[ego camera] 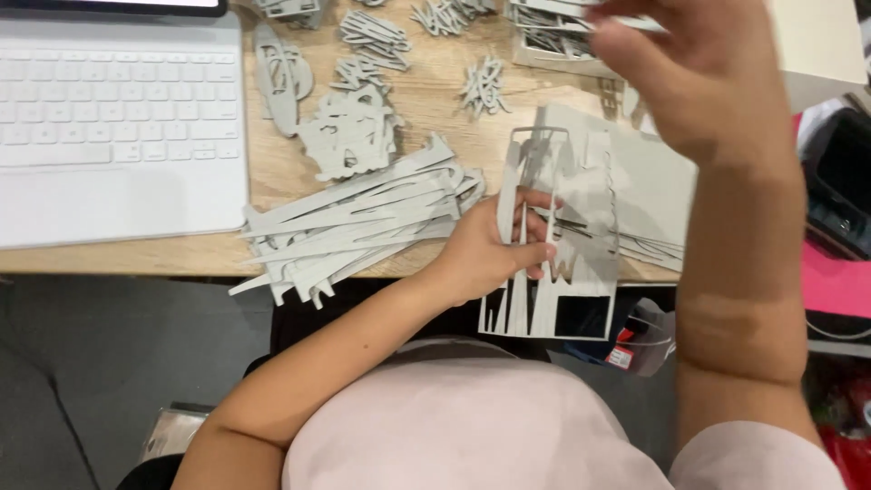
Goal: Punching out pre-cut cardboard letters and shapes from a larger sheet of cardboard at a natural pace.
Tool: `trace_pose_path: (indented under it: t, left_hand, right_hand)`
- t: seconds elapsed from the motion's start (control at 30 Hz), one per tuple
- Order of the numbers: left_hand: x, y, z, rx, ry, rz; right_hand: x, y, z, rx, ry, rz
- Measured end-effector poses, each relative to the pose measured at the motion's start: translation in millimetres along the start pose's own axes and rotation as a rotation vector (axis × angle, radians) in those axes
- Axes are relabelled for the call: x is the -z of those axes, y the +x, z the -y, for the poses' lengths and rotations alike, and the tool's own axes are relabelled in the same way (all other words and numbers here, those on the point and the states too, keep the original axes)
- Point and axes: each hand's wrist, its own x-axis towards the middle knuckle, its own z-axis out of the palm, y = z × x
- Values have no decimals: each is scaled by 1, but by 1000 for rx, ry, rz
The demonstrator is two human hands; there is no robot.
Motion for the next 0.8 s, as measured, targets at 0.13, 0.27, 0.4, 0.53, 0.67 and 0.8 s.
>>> trace_pose_path:
  t: [0.13, 0.27, 0.4, 0.53, 0.67, 0.8]
  left_hand:
    - [1, 0, -2, -52, 15, 47]
    - [-1, -4, -16, -60, 85, 26]
    - [-2, -1, -1, -88, -49, -2]
    - [-6, -2, -3, -100, -67, 69]
    - [-20, -10, -4, -78, -152, 19]
    - [-13, -3, 17, -87, -85, -99]
  right_hand:
    - [1, -79, 33, -513, 141, -283]
    - [-36, -176, -2, -864, 556, -369]
    - [-80, -231, -9, -787, 721, -336]
    - [-97, -232, -7, -690, 772, -619]
    - [-109, -215, 2, -611, 841, -818]
    - [-127, -200, 11, -545, 820, -798]
